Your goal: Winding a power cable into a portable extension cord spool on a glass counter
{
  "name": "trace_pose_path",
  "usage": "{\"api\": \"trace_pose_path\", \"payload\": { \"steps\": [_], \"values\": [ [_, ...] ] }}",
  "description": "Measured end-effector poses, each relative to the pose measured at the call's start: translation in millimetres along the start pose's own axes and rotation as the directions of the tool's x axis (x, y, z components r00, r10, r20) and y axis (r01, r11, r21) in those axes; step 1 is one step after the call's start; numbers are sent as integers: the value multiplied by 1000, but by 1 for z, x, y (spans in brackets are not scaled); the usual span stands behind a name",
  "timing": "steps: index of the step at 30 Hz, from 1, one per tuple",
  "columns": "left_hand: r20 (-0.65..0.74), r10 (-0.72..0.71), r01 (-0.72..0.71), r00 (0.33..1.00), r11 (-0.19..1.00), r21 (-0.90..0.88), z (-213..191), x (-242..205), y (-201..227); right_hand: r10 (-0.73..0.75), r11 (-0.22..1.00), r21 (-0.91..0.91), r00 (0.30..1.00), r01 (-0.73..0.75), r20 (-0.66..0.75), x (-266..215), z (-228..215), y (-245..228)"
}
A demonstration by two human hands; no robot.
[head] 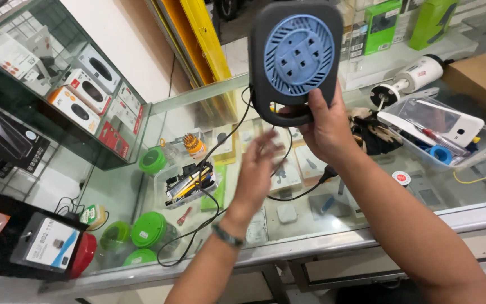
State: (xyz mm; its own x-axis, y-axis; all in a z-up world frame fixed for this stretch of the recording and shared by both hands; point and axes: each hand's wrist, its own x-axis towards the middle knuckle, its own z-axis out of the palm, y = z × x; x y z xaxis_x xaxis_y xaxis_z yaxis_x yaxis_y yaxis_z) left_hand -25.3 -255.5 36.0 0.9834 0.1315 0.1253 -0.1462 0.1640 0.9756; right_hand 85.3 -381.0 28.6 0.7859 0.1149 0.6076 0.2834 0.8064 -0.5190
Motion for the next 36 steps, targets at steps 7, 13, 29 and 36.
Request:
{"api": "trace_pose_path", "payload": {
  "steps": [7, 13, 29, 36],
  "values": [
    [752, 507, -860, 421, 486, 153, -19, -94, 95, 157, 902, 398, 986, -168, 59, 8, -23, -40],
    [651, 358, -731, 669, 159, 663, -27, -76, 19, 259, 809, 529, 963, -255, 67, 9, -12, -37],
    [391, 460, -410, 797, 888, -209, -76, 39, -3, 446, 893, -24, 891, -449, -88, -48, 30, 53],
    [378, 203, -42, 903, 919, -393, -89, 61, -30, -148, 222, -923, 947, 314, 287, -24, 16, 15]
  ]
}}
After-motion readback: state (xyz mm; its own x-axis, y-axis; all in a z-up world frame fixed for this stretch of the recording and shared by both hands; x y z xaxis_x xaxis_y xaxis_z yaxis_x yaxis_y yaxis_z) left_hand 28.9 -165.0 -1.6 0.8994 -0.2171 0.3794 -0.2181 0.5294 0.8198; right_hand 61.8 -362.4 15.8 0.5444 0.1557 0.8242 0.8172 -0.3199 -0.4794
